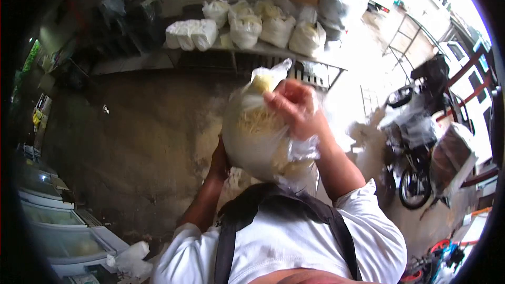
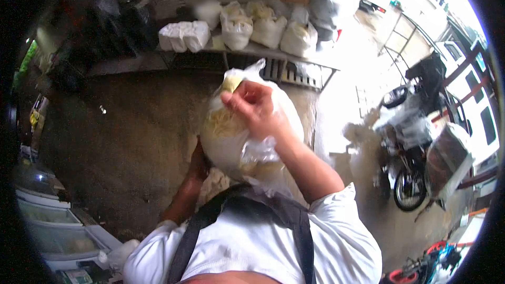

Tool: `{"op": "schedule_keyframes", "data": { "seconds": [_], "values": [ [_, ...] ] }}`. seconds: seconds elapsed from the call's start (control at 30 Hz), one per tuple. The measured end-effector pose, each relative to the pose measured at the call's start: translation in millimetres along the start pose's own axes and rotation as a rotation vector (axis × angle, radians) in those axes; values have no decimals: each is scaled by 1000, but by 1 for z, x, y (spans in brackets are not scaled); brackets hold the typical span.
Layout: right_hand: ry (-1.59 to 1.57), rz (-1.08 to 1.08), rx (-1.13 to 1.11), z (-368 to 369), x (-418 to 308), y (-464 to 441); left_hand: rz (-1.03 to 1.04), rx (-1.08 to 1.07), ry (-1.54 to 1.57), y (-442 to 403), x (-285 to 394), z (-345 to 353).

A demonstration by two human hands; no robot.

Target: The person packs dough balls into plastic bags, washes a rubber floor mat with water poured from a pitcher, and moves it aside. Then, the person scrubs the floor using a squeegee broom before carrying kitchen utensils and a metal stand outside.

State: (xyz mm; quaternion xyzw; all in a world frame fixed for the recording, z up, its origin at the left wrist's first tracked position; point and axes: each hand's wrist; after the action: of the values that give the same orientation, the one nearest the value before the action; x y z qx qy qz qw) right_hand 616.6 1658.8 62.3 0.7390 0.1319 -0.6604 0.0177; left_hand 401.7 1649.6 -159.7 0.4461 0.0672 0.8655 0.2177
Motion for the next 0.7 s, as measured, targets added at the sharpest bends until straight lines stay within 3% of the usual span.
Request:
{"op": "schedule_keyframes", "data": {
  "seconds": [0.2,0.33,0.5,0.63,0.7],
  "values": [
    [15,91,-163,-55,30,-185,74,153,73,-127,65,8],
    [21,65,-232,-60,51,-291,135,214,74,-214,96,-32],
    [-8,35,-240,-55,89,-436,121,235,65,-332,156,-77],
    [185,107,-164,-53,93,-548,57,214,5,-424,221,-103],
    [50,83,-138,-58,105,-602,51,195,1,-466,252,-111]
  ]
}}
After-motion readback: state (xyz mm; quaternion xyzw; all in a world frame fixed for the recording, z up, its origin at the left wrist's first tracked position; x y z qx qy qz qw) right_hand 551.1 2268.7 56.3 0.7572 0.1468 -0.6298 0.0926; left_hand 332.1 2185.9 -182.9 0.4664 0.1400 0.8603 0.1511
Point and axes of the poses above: each hand's wrist, its own y-axis away from the middle knuckle, its own z-axis out of the palm, x = y × z, and after that the axes turned 6 degrees about -x, right-handed
